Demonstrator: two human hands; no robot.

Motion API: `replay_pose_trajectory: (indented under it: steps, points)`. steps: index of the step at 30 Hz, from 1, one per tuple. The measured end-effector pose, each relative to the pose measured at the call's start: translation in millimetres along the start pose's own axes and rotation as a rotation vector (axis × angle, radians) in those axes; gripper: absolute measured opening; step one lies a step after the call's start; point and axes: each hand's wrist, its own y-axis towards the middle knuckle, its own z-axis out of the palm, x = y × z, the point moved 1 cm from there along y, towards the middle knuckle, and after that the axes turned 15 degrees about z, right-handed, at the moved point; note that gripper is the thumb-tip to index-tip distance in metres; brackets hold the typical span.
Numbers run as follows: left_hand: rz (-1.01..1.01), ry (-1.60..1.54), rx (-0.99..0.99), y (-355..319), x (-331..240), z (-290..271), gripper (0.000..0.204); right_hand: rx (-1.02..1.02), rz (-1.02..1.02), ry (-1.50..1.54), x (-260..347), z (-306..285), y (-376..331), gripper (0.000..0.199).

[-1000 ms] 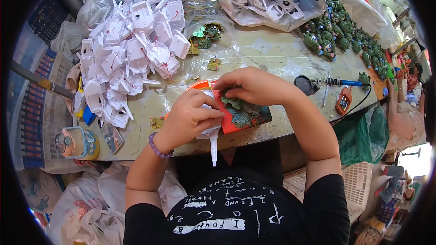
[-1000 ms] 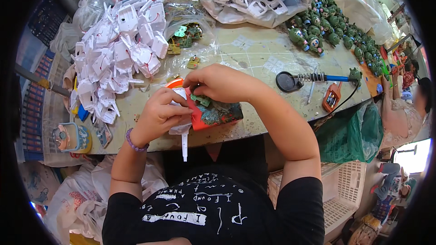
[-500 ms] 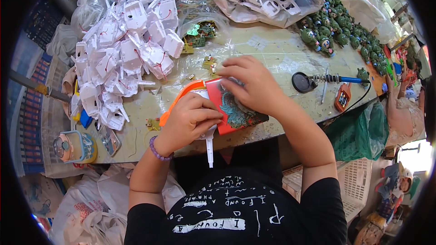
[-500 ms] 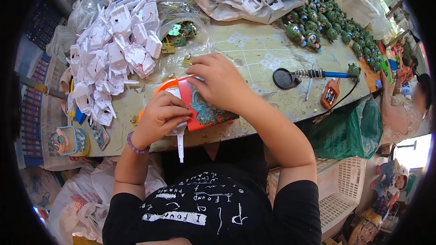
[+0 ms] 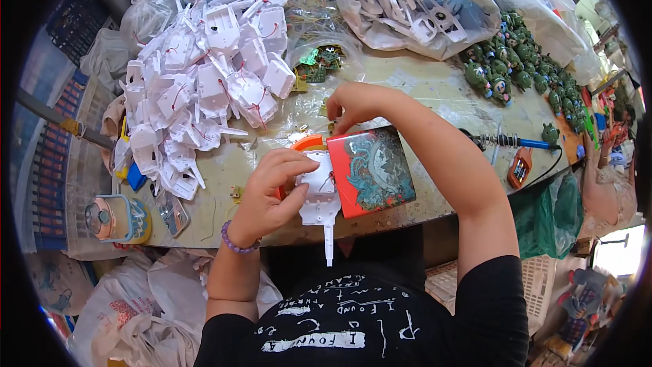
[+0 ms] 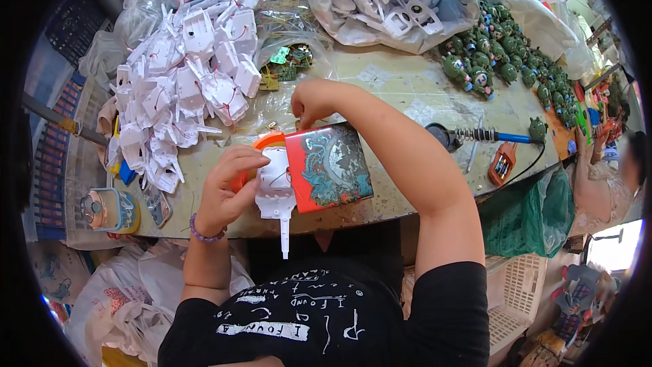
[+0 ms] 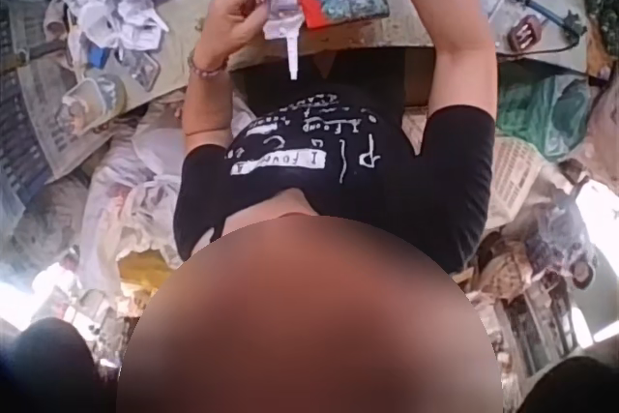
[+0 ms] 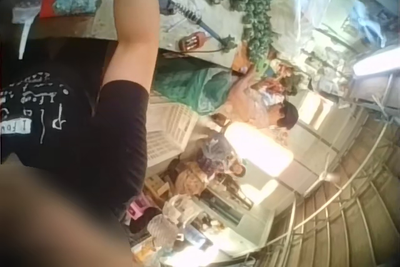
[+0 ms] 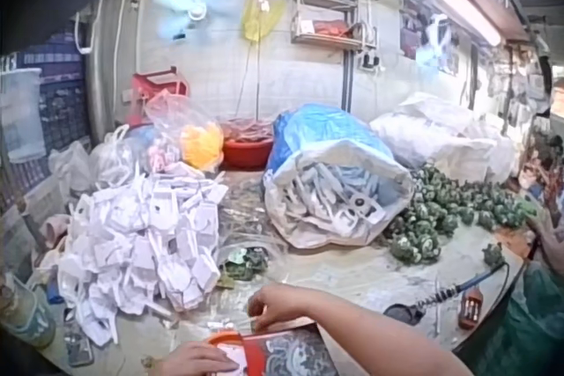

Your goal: Soldering electronic components and assembling plastic toy housings at a workbench.

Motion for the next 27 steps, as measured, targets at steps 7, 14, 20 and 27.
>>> replay_pose_trajectory:
  steps: [7,14,20,27]
  points:
    - [-0.053,0.011,-0.049,-6,7,-8,0.025,0.050,0.055,-0.078,-4,5,7,0.026]
    - [-0.069,0.006,-0.025,-5,7,-7,0.024,0.101,-0.004,-0.002,-8,15,9,0.031]
    - [-0.062,-0.009,-0.034,-8,6,-6,0.024,0.108,0.028,-0.171,-5,14,13,0.031]
    - [-0.113,0.048,-0.125,-2,-2,-13,0.024,-0.271,-0.072,0.306,11,-34,-55,0.029]
